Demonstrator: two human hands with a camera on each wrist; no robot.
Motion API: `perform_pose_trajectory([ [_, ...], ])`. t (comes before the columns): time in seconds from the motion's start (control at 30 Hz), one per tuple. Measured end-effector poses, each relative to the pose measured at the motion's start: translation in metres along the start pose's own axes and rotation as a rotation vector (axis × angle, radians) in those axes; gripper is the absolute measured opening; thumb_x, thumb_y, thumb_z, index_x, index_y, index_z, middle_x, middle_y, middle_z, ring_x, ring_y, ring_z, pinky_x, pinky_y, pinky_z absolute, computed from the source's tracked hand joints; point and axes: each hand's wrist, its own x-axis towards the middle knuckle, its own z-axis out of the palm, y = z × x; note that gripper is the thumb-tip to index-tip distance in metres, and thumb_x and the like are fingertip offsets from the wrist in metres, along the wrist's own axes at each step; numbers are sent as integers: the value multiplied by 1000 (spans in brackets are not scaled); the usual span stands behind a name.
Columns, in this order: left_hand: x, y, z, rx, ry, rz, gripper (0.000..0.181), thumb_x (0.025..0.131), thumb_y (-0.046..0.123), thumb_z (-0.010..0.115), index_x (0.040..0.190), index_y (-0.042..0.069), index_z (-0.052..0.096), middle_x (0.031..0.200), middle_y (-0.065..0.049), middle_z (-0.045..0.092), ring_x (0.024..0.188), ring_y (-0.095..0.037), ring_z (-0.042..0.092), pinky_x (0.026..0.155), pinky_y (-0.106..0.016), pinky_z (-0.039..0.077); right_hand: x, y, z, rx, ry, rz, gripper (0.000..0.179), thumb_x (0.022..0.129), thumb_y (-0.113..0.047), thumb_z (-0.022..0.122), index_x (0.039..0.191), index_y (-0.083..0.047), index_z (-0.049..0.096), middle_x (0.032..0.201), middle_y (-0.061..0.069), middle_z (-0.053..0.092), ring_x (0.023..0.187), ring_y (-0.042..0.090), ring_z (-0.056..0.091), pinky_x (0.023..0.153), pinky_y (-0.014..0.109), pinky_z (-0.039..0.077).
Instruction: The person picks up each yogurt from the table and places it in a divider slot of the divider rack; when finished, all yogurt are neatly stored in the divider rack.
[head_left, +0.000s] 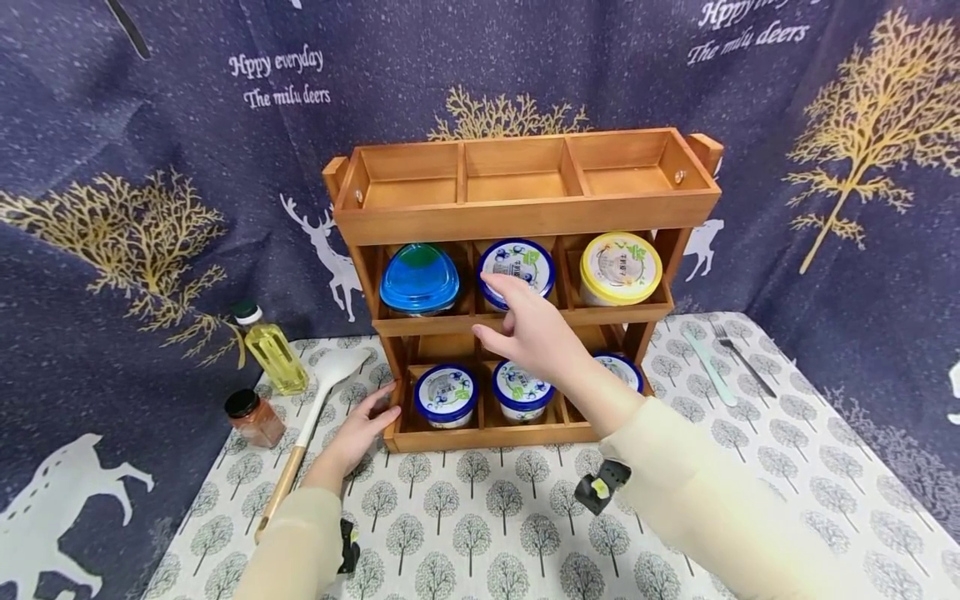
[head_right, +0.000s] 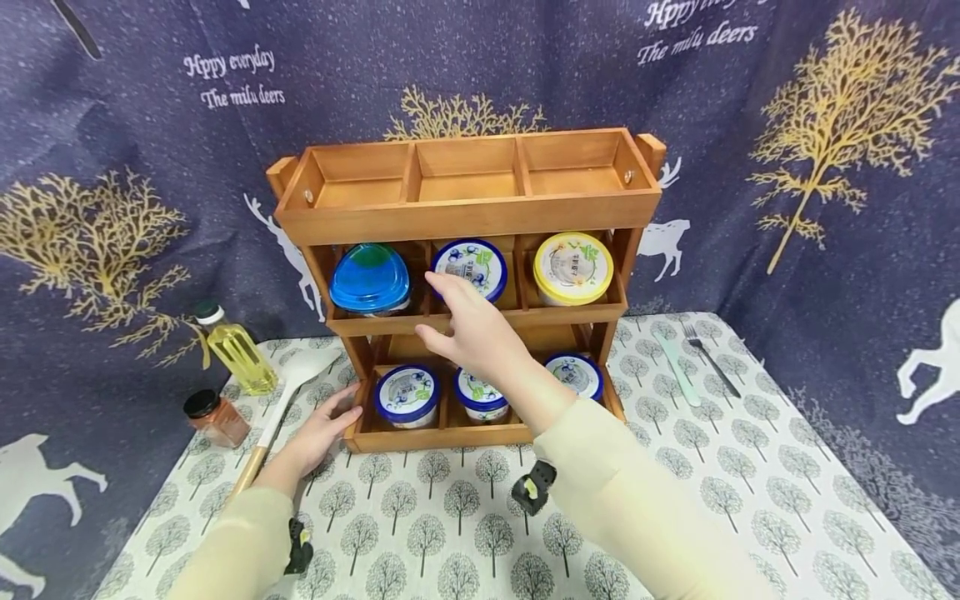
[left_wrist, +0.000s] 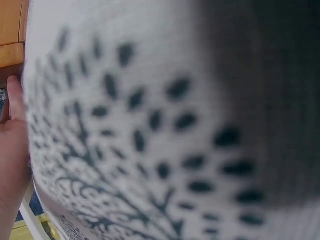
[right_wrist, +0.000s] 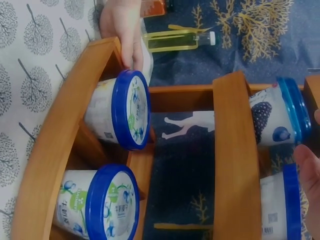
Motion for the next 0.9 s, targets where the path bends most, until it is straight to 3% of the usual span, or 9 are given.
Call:
perform_pose_trajectory([
  [0.23,-1,3,0,-22,3,-3,60,94,30,57,147,21,31,146,-22,27,133,-38,27,104,-54,27,-17,8,-8,-15,34,-104,63,82,-11,72,136,4,42,133,18,47,63,9,50,62,23,48],
  [0.4,-2,3,0,-20,6,-8,61,93,31,58,147,20,32,144,-22,30,131,-39,29,104,-55,27,-27,14,-14,-36,21,-128,65,82,-11,72,137,4,41,133,20,46,64,9,50,63,25,48],
  [0.5,-4,2,-1,-15,6,-7,62,93,32,58,147,19,31,143,-23,31,130,-38,30,103,-54,29,-35,20,-17,-48,38,-134,64,81,-10,74,136,2,43,132,19,47,65,8,51,62,24,48],
  [0.7,-4,2,-3,-19,-1,-5,60,94,35,57,147,21,32,141,-20,36,121,-37,41,95,-47,40,-52,36,-23,-31,96,-234,65,74,-4,78,130,1,46,125,19,50,63,8,53,55,21,47],
  [0.9,-5,10,-6,-21,-13,14,61,94,36,56,148,20,30,143,-22,34,122,-38,43,92,-44,46,-71,56,-27,-34,97,-220,62,71,-1,78,126,0,50,121,17,53,63,6,52,54,20,46],
])
